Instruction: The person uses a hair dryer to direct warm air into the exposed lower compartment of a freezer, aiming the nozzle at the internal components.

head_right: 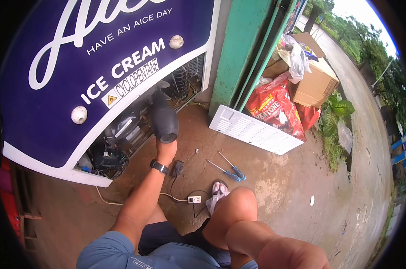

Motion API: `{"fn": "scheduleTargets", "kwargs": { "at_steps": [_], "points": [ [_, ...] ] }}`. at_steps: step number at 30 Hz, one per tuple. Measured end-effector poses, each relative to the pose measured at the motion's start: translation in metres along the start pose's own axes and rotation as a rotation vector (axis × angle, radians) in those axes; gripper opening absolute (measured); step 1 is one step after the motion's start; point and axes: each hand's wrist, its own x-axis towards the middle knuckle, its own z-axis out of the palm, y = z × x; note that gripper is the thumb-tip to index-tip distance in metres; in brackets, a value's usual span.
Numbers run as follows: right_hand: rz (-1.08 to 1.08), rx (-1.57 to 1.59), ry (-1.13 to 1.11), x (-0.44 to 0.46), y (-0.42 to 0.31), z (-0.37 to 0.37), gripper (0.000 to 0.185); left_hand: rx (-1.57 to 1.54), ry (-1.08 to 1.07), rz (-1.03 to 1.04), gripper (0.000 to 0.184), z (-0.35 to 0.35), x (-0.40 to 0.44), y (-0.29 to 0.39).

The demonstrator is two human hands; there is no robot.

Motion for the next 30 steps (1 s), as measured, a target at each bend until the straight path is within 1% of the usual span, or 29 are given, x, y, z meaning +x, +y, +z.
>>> {"fn": "scheduleTargets", "kwargs": {
  "at_steps": [4, 6, 9, 13, 16, 21, 24, 27, 28, 30],
  "points": [
    [0.008, -0.007, 0.012, 0.001, 0.000, 0.002, 0.018, -0.006, -0.010, -0.045, 0.031, -0.002, -0.014, -0.006],
    [0.003, -0.007, 0.013, 0.001, 0.001, 0.001, 0.018, -0.047, -0.030, -0.128, 0.031, -0.004, -0.020, -0.009],
    [0.005, -0.020, 0.003, 0.000, -0.001, -0.002, 0.018, -0.033, 0.030, -0.132, 0.029, -0.005, -0.027, -0.011],
    [0.037, -0.047, -0.026, 0.002, -0.003, -0.003, 0.019, 0.012, 0.046, -0.119, 0.028, -0.010, -0.031, -0.017],
    [0.009, -0.019, 0.009, 0.001, -0.002, -0.002, 0.019, -0.001, 0.041, -0.147, 0.027, -0.013, -0.032, -0.015],
    [0.014, -0.010, 0.010, 0.002, -0.003, -0.003, 0.019, 0.059, 0.073, -0.090, 0.027, -0.014, -0.031, -0.022],
    [0.017, -0.009, 0.004, 0.001, -0.004, -0.004, 0.019, 0.095, 0.026, -0.051, 0.027, -0.018, -0.029, -0.019],
    [0.006, 0.004, 0.007, 0.001, -0.002, -0.004, 0.019, 0.127, 0.005, -0.085, 0.029, -0.016, -0.025, -0.013],
    [-0.009, 0.020, 0.018, 0.001, -0.002, -0.003, 0.018, 0.128, 0.006, -0.085, 0.029, -0.015, -0.023, -0.011],
    [-0.010, 0.021, 0.018, 0.001, -0.002, -0.004, 0.018, 0.013, 0.017, -0.092, 0.030, -0.011, -0.017, -0.009]
  ]
}}
